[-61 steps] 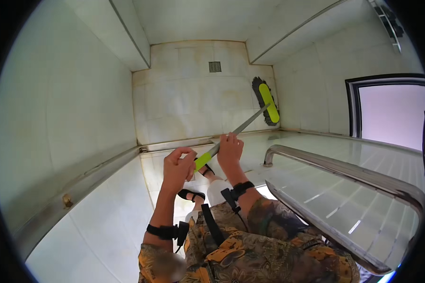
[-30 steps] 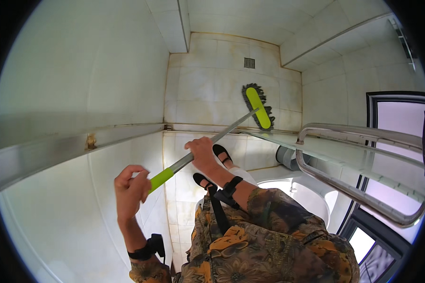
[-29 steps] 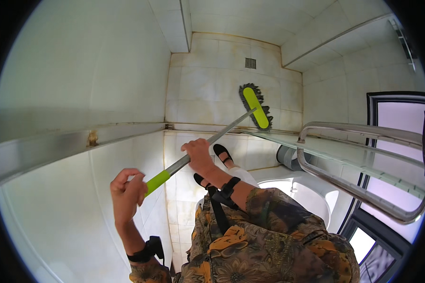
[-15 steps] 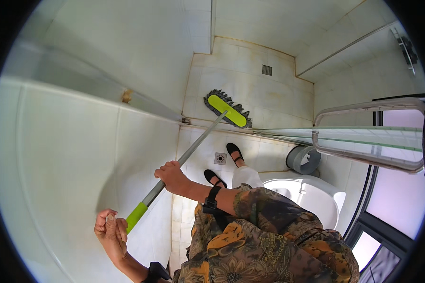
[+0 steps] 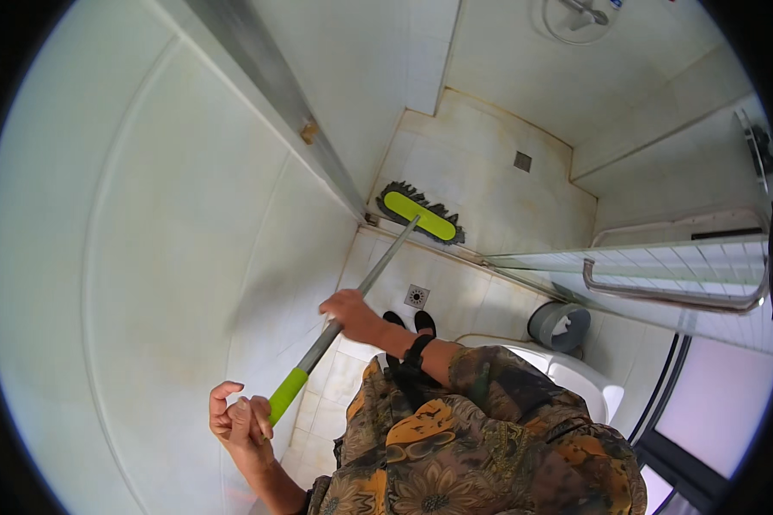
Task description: Mopping the bathroom floor and cleaning the sink area.
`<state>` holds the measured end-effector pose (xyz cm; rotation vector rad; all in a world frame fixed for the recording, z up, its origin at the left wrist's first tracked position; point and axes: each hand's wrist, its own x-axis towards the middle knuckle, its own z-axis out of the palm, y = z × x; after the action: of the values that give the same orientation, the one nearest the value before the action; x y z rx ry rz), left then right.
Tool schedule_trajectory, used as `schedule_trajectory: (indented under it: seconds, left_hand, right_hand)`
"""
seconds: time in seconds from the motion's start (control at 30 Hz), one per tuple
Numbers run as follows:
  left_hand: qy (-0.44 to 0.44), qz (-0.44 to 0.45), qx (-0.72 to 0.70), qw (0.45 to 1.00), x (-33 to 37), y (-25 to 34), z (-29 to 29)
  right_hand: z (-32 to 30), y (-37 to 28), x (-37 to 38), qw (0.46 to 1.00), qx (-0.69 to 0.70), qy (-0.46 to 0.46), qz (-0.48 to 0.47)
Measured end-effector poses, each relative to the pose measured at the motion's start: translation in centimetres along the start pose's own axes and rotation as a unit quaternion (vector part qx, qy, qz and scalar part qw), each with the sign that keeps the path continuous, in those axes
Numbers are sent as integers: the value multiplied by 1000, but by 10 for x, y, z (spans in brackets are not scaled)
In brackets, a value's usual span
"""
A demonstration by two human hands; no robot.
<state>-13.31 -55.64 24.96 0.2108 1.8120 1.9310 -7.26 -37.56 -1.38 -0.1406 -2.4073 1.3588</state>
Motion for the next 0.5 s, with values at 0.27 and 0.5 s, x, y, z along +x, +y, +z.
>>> schedule_trajectory:
  seconds: [0.27, 0.5]
  left_hand:
    - [-138, 232, -19, 963, -29, -26, 70]
    - [-67, 155, 6, 986, -68, -23, 72]
  right_hand:
    - [-47, 45, -30, 994, -38, 54, 92]
    - [-54, 43, -45, 997, -61, -52, 23]
